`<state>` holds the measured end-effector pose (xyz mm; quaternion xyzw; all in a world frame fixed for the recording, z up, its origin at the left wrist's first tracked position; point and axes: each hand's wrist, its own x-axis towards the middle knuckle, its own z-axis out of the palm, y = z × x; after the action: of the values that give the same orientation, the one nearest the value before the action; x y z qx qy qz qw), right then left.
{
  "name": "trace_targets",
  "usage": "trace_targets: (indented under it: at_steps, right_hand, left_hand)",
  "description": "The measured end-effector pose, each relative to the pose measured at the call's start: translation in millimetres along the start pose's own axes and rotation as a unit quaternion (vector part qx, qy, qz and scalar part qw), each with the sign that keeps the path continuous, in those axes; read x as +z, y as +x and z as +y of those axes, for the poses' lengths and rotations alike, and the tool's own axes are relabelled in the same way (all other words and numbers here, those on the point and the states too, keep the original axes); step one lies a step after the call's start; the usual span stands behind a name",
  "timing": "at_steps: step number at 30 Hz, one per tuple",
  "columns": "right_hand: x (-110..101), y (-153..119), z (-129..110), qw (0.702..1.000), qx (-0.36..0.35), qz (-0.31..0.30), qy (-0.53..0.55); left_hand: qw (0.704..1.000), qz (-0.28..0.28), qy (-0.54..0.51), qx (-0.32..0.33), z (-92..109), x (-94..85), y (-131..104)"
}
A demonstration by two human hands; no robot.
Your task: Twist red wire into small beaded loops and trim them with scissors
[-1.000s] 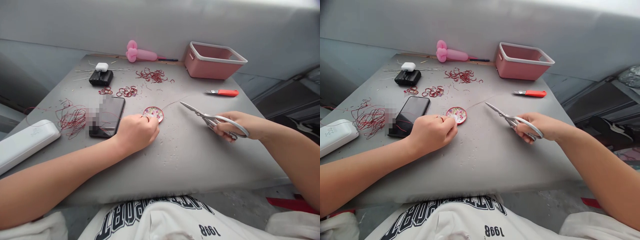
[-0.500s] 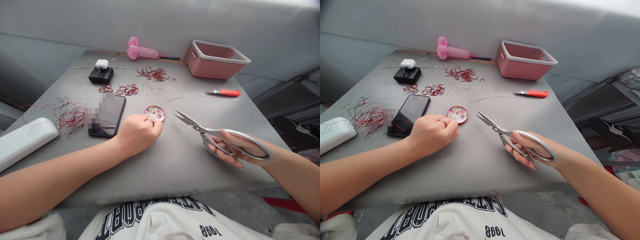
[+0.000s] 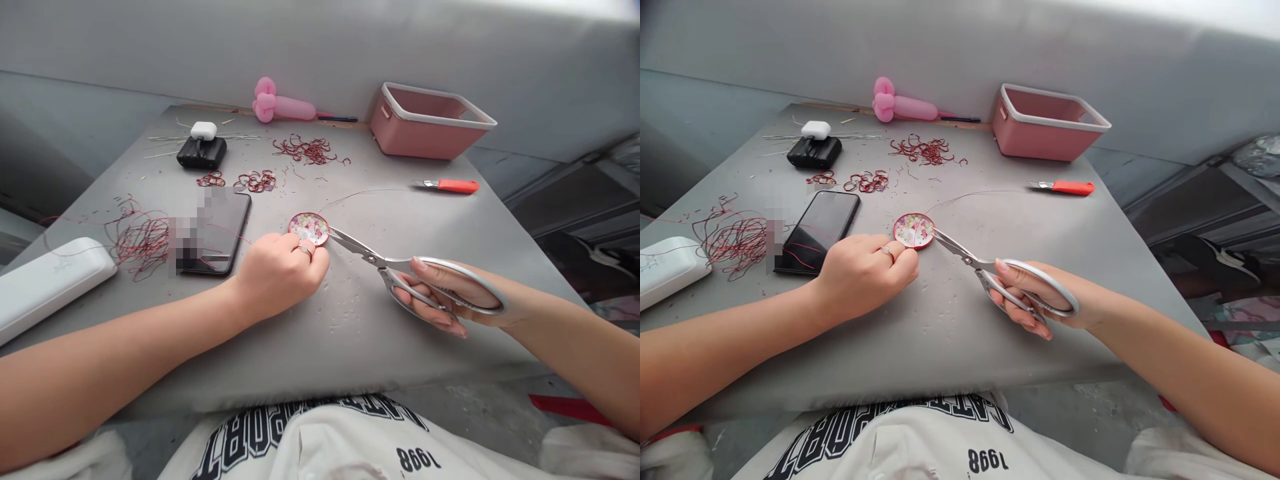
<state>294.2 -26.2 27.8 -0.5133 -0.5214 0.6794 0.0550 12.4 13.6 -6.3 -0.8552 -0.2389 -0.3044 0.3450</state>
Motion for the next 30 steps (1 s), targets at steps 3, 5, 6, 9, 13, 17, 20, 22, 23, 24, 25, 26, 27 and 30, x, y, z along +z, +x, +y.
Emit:
trace_targets:
  at_steps: [3, 5, 6, 9, 13, 17, 20, 22, 23, 24, 25, 26, 27, 30]
  right_hand:
    - [1, 3, -2, 1.0, -0.011, -0.011, 0.012]
    - [1, 4, -2, 1.0, -0.022, -0.017, 0.014]
    - [1, 5, -2, 0.999, -0.028, -0.021, 0.012]
    - [-1, 9, -1, 0.998, -0.042, -0.036, 0.002]
    - [-1, 12, -2, 0.998, -0.047, -0.04, -0.002]
    - [1, 13, -6, 0.998, -0.052, -0.04, -0.003]
    - [2, 13, -8, 0.998, -0.047, -0.037, -0.012]
    - [2, 14, -7, 0.999, -0.036, -0.025, -0.022]
    - [1, 14, -7, 0.999, -0.034, -0.019, -0.033]
    - [1, 14, -7, 0.998, -0.036, -0.016, -0.047]
    - [0, 14, -6, 0.997, -0.041, -0.015, -0.063]
    - [0, 14, -6, 0.996, -0.045, -0.014, -0.078]
    - [0, 14, -7, 0.995, -0.049, -0.013, -0.091]
    - [0, 13, -9, 0.992, -0.042, -0.007, -0.117]
  left_hand:
    - [1.0, 0.001, -0.001, -0.002, 1, -1.0, 0]
    - [1.0, -0.001, 0.001, -0.006, 1, -1.2, 0]
    - [1.0, -0.001, 0.002, -0.007, 2, -1.1, 0]
    - [1.0, 0.001, 0.006, -0.011, 2, -0.9, -1]
    - [1.0, 0.006, 0.005, -0.012, 2, -1.3, -1]
    - [1.0, 0.007, 0.002, -0.007, 3, -2.1, 0]
    - [1.0, 0.01, 0.006, -0.006, 3, -1.6, 0]
    - [1.0, 0.014, 0.009, -0.006, 3, -0.7, 0]
    - [1.0, 0.016, 0.01, -0.007, 3, -0.2, -1]
    - [1.0, 0.018, 0.011, -0.007, 3, 0.4, -1]
    - [1.0, 0.018, 0.011, -0.008, 3, 0.8, -1]
    - [1.0, 0.018, 0.012, -0.009, 3, 1.2, -1]
    - [1.0, 0.017, 0.013, -0.01, 3, 1.5, -2]
    - [1.0, 0.016, 0.017, -0.014, 4, 1.8, -2]
